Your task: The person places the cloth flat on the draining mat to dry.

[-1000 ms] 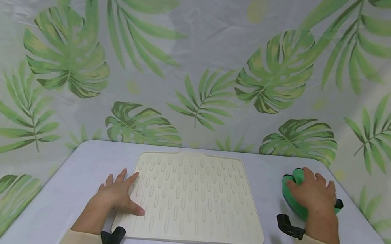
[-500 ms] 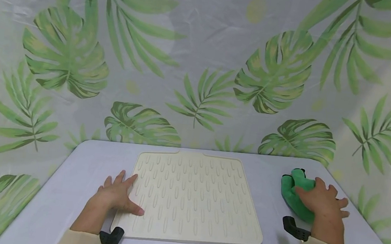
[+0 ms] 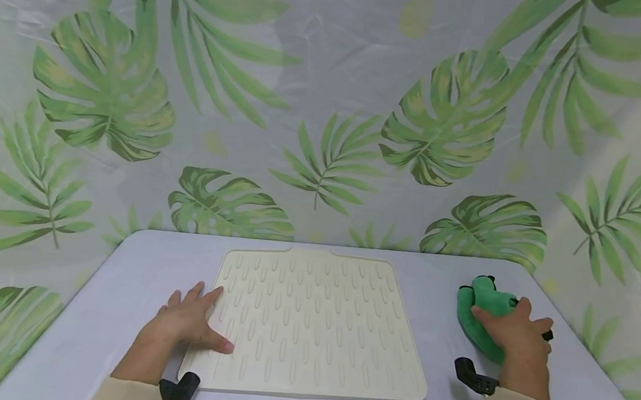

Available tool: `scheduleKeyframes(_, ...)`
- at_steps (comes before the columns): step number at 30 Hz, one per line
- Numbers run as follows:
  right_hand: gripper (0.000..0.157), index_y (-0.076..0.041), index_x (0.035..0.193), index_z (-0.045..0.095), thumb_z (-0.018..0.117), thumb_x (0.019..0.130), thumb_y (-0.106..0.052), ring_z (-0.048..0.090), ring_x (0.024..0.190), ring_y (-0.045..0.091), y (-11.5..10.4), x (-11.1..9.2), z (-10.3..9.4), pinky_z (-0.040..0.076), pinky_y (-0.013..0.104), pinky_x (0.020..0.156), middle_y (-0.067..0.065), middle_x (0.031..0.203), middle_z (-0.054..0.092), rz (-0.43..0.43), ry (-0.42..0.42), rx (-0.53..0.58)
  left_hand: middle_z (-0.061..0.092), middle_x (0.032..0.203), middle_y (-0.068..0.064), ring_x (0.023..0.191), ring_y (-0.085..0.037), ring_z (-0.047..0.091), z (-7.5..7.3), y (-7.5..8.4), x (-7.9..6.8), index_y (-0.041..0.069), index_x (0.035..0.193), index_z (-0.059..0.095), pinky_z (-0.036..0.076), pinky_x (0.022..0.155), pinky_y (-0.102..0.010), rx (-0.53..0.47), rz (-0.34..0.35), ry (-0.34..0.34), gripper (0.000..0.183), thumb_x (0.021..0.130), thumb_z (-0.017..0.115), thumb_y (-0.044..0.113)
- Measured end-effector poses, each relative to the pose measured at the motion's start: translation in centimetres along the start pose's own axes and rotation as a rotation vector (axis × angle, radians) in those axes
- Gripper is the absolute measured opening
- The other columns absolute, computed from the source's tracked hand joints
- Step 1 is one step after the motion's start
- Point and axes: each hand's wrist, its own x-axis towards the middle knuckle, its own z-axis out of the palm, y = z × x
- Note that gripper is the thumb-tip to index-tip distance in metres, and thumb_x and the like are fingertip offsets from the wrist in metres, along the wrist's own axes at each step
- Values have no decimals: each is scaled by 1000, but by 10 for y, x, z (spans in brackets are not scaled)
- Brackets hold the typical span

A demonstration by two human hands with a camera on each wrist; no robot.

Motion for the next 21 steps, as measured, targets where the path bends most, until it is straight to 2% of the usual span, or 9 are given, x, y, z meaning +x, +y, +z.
scheduleKeyframes(3,106,5,157,-2,59,94,-54,18,128,79,0,1,3,33,79,100,53,147,0,-35,18,-35,13,166,-33,146,-71,3,0,-1,0,10,160,33,13,114,-82,-4,2,-2,136,51,95,62)
scheduleKeyframes(7,99,10,154,7,62,93,-45,30,125,75,1,3,6,37,75,97,55,140,21,-91,25,-107,14,166,-34,145,-71,4,0,-1,0,10,160,33,14,113,-82,-5,11,1,136,51,94,62)
scheduleKeyframes(10,96,11,153,10,64,92,-40,38,124,70,1,5,9,41,72,96,53,138,31,-115,42,-137,15,166,-34,145,-71,5,0,-1,0,10,160,33,14,113,-82,-3,12,4,136,50,95,62)
scheduleKeyframes(15,95,6,157,9,63,90,-33,44,123,64,1,8,12,46,68,90,50,138,34,-126,49,-142,15,166,-33,145,-71,4,1,-1,1,9,160,33,14,113,-82,-9,8,2,137,50,95,62)
scheduleKeyframes(21,89,2,159,9,58,90,-27,43,122,65,1,8,14,47,68,88,50,138,31,-138,21,-158,16,166,-33,146,-71,4,2,-2,2,9,160,33,13,113,-82,-18,10,-11,136,51,94,62)
